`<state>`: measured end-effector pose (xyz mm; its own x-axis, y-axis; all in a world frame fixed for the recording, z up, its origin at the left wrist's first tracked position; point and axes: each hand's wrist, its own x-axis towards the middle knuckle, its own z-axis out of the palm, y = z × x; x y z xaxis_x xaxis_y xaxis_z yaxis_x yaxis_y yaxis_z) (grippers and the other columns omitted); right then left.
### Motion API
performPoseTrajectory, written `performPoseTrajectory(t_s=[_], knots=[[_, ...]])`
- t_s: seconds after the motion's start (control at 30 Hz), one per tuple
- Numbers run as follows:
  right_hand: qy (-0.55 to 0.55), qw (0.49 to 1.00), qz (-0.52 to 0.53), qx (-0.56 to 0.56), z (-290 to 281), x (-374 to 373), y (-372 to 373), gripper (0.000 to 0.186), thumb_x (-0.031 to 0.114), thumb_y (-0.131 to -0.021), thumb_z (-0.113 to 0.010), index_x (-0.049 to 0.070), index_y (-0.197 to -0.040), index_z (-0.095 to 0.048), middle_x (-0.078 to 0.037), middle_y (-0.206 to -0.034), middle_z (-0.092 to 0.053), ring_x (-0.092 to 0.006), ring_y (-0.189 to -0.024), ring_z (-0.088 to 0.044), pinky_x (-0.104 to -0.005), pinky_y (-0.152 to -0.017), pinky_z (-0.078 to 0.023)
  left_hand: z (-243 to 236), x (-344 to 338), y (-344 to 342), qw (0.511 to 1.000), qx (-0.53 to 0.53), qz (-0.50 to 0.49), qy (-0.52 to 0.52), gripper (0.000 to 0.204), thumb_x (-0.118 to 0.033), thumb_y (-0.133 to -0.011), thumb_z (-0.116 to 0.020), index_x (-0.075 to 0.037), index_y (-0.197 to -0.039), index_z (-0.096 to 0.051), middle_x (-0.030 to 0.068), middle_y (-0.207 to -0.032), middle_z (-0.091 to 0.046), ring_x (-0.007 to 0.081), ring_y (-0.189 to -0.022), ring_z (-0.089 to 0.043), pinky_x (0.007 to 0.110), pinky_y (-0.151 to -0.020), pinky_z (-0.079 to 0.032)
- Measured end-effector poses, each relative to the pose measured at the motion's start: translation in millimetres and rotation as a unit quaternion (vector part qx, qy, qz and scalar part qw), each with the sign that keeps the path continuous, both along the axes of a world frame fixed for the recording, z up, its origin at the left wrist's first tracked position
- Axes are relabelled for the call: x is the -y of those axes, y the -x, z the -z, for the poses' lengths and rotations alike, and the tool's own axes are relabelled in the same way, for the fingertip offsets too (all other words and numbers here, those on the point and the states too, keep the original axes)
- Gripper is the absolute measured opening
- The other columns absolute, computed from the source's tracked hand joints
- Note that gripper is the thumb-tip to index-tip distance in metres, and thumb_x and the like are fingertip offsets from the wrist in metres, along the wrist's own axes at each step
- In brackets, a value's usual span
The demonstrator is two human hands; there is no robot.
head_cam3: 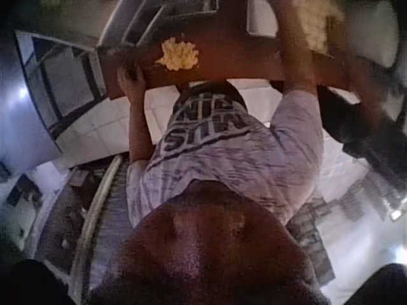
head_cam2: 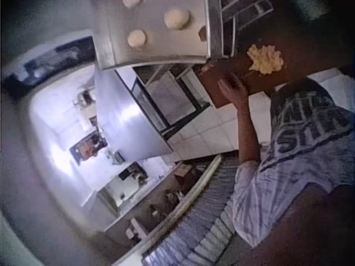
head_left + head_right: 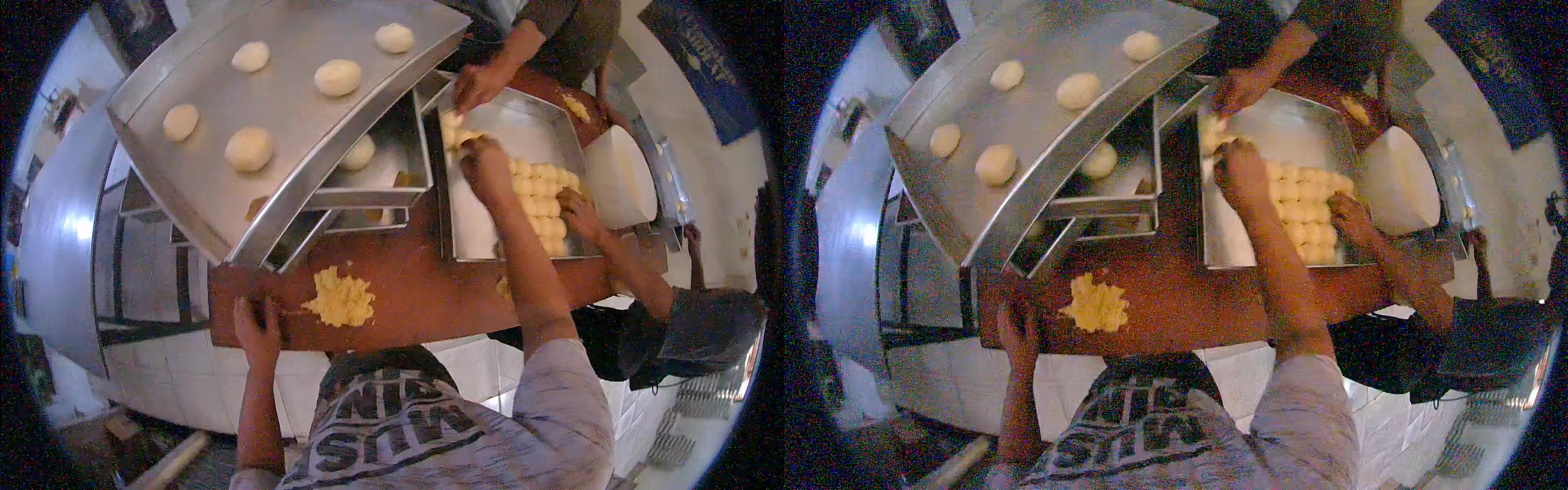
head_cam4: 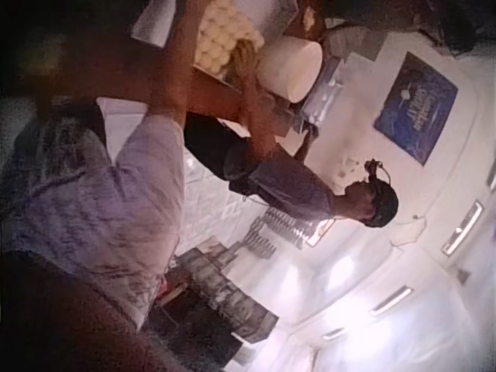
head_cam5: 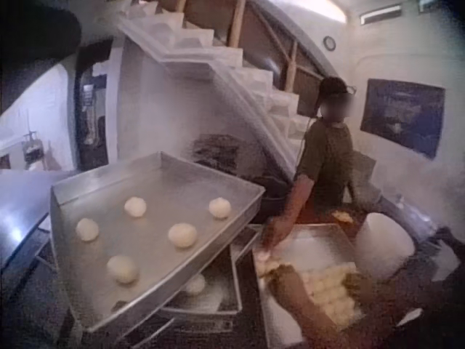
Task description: The person prepares bread by greasing metal baking pans with a brush, filling pieces of dough with a yellow substance by hand, and arranging the filled dough portions onto the pans.
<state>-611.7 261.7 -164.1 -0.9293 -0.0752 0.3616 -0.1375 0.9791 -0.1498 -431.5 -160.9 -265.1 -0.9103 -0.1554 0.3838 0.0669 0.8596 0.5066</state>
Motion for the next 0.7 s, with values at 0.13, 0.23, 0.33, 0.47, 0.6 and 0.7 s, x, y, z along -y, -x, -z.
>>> performPoseTrajectory(t_s=[0.13, 0.23, 0.33, 0.47, 0.6, 0.7], knots=[[0.144, 0.974, -0.163, -0.062, -97.0, 66.6, -84.4, 0.031, 0.0, -0.067, -0.06, 0.004, -0.097, -0.059, -0.015, -0.095, -0.052, -0.0302, -0.088, -0.054, -0.0352, -0.076, -0.047, -85.3, -23.6, -16.7, 0.936, 0.202, -0.011, -0.287, 0.039, -0.02, -0.08, -0.063, 0.002, -0.111, -0.051, 0.0216, -0.104, -0.053, 0.0332, -0.099, -0.051, 0.038, -0.089, -0.039], [0.315, 0.909, -0.236, 0.137, -112.3, 106.2, -142.0, 0.025, 0.004, -0.075, -0.06, 0.004, -0.099, -0.06, -0.007, -0.098, -0.054, -0.0193, -0.089, -0.056, -0.0297, -0.079, -0.046, -137.3, -77.4, -10.8, 0.968, 0.011, 0.2, -0.149, 0.041, -0.012, -0.076, -0.065, -0.002, -0.114, -0.053, 0.0178, -0.102, -0.056, 0.0261, -0.095, -0.054, 0.033, -0.086, -0.041], [0.41, 0.753, -0.344, 0.382, -83.9, 132.5, -158.9, 0.023, 0.01, -0.079, -0.062, 0.005, -0.101, -0.06, -0.005, -0.094, -0.06, -0.0145, -0.088, -0.058, -0.0304, -0.078, -0.046, -144.3, -99.9, -26.9, 0.922, 0.092, 0.251, -0.279, 0.039, -0.012, -0.076, -0.063, -0.001, -0.113, -0.053, 0.0164, -0.104, -0.056, 0.0245, -0.096, -0.055, 0.032, -0.086, -0.042], [0.228, 0.888, -0.226, 0.328, -10.3, 135.8, -149.1, 0.031, 0.012, -0.078, -0.06, 0.007, -0.108, -0.058, -0.009, -0.104, -0.06, -0.0243, -0.09, -0.06, -0.0325, -0.08, -0.047, -102.7, -48.0, -39.4, 0.844, 0.273, 0.067, -0.457, 0.027, -0.023, -0.087, -0.054, 0.0, -0.101, -0.057, 0.0103, -0.101, -0.059, 0.016, -0.097, -0.054, 0.031, -0.083, -0.043], [0.092, 0.926, -0.313, 0.191, 42.7, 146.8, -169.1, 0.043, 0.011, -0.075, -0.059, 0.008, -0.117, -0.051, -0.011, -0.117, -0.052, -0.0293, -0.104, -0.052, -0.036, -0.088, -0.044, -84.0, -19.4, -34.8, 0.719, 0.306, -0.025, -0.623, 0.037, -0.03, -0.088, -0.051, 0.0, -0.108, -0.052, 0.0091, -0.101, -0.058, 0.0166, -0.097, -0.054, 0.028, -0.085, -0.041], [0.058, 0.923, -0.358, 0.131, 62.3, 147.4, -176.0, 0.048, 0.01, -0.074, -0.059, 0.008, -0.12, -0.048, -0.011, -0.121, -0.049, -0.0292, -0.111, -0.048, -0.037, -0.093, -0.041, -70.0, -37.5, -40.6, 0.85, 0.217, 0.039, -0.478, 0.039, -0.02, -0.088, -0.052, 0.0, -0.119, -0.042, 0.0126, -0.111, -0.051, 0.0204, -0.102, -0.05, 0.029, -0.089, -0.039]])
